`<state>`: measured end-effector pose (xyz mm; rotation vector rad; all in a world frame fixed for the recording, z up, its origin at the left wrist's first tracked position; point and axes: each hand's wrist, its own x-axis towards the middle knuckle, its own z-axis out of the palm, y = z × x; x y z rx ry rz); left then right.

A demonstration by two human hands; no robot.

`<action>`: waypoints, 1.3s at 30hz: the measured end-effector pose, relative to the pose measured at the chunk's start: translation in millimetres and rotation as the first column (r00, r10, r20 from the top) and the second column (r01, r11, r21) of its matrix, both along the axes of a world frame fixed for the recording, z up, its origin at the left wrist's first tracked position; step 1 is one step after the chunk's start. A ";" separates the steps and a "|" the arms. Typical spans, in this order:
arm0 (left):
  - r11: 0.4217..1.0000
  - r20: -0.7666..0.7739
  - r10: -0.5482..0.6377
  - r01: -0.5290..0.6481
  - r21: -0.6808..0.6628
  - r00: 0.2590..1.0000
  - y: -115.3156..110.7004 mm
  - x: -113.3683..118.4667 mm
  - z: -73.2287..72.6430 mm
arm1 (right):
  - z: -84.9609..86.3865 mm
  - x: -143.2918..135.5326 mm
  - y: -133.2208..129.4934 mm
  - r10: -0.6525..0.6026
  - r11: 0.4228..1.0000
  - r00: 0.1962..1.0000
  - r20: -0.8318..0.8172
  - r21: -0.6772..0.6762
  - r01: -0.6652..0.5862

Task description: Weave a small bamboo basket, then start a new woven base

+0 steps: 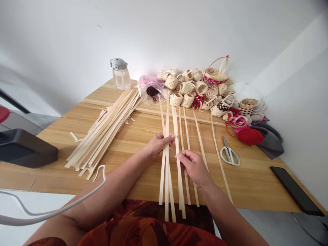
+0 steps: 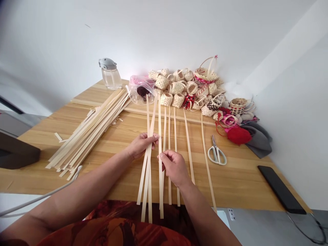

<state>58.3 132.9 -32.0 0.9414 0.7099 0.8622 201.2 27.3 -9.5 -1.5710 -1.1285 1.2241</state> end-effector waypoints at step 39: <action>0.965 0.000 -0.195 0.192 -0.180 0.981 -0.9 1.4 -8.2 | -20.7 99.7 5.4 -0.266 0.955 0.502 0.823 0.295 0.024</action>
